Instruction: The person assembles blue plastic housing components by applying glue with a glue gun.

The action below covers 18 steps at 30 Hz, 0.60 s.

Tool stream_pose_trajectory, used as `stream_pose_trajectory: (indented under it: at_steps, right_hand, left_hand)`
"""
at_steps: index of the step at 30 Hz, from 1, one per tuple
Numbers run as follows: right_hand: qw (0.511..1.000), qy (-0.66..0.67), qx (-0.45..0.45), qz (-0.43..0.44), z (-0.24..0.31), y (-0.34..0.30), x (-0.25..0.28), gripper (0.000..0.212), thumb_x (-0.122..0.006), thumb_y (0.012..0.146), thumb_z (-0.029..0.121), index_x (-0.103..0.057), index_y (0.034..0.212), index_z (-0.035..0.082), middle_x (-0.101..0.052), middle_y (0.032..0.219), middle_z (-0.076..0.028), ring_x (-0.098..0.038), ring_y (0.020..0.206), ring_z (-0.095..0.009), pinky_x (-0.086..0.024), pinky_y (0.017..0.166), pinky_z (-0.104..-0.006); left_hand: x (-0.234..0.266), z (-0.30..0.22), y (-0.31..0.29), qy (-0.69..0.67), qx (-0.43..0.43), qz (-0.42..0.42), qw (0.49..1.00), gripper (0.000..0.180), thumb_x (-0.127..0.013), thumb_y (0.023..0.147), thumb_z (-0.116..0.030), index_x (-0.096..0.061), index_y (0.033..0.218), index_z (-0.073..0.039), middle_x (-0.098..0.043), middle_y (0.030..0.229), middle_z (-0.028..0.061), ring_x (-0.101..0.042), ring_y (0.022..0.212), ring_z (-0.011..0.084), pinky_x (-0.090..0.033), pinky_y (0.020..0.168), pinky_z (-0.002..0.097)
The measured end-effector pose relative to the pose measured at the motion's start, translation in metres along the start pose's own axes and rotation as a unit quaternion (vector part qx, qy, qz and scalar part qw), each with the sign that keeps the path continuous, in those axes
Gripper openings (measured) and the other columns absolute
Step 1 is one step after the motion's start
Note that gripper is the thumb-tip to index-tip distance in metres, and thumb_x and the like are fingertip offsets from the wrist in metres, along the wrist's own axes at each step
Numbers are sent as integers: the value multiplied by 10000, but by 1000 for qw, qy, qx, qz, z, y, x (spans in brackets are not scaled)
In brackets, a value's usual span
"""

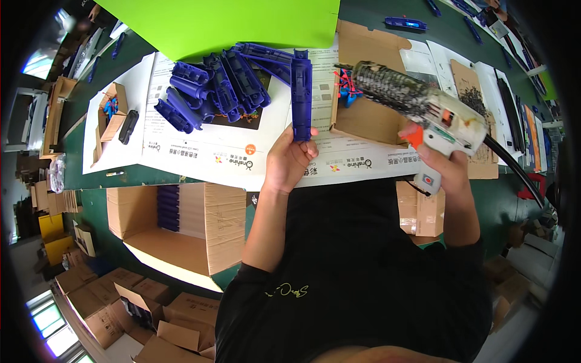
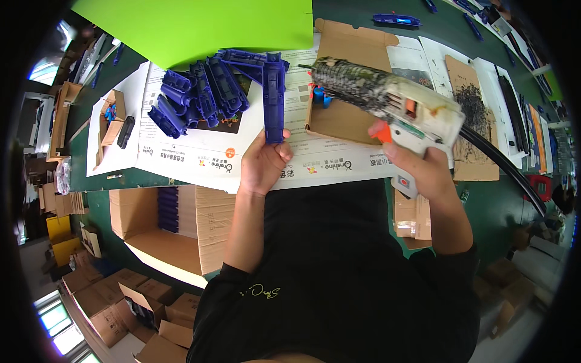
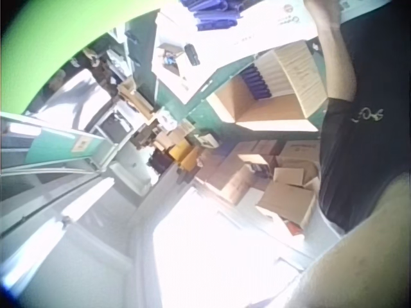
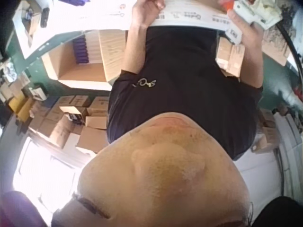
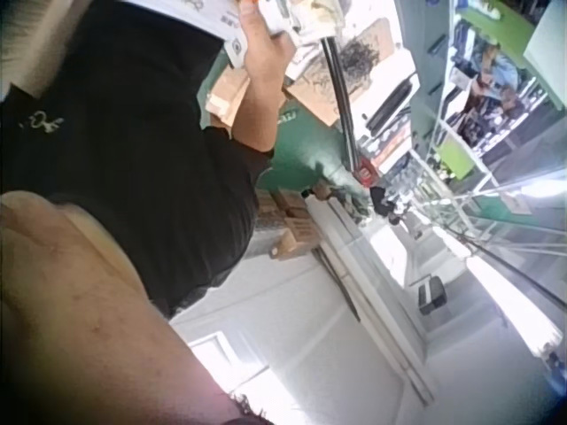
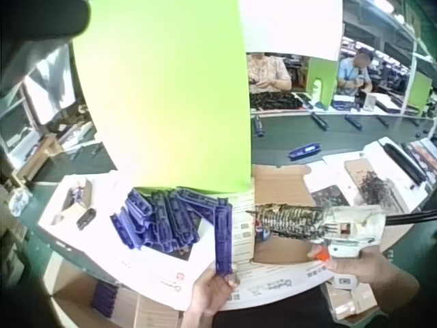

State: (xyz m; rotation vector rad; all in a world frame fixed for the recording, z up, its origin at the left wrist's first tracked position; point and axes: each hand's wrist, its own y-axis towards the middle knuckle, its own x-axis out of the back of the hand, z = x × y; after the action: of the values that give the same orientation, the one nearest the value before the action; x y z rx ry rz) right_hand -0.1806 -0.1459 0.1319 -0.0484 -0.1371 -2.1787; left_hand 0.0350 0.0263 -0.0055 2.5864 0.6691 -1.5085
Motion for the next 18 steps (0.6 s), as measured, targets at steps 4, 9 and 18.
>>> stream_pose_trajectory:
  at_steps: [4, 9, 18]
  right_hand:
    - [999, -14, -37, 24, -12, 15, -11, 312, -641, 797, 107, -565, 1086, 17, -613, 983, -67, -553, 934, -145, -425, 814, -279]
    - [993, -61, -93, 27, -21, 28, -19, 210, -615, 796, 120, -584, 985, 35, -594, 928, -38, -527, 876, -123, -404, 783, -259]
    - [988, -117, -97, 40, -35, 40, -16, 164, -592, 821, 143, -597, 952, 44, -584, 875, -15, -521, 838, -111, -410, 758, -252]
  left_hand:
    - [-2, -1, -2, 19, 13, -1, 1000, 362, -304, 999, -270, -506, 1150, -10, -611, 1010, 104, -521, 731, 166, -443, 722, 319]
    - [0, -1, 0, 25, 11, 21, 999, 368, -313, 992, -272, -503, 1158, -4, -615, 1008, 109, -514, 728, 178, -423, 716, 327]
    - [-4, -2, 1, 45, 19, 15, 999, 349, -323, 990, -276, -505, 1143, -21, -607, 975, 96, -497, 711, 162, -412, 709, 314]
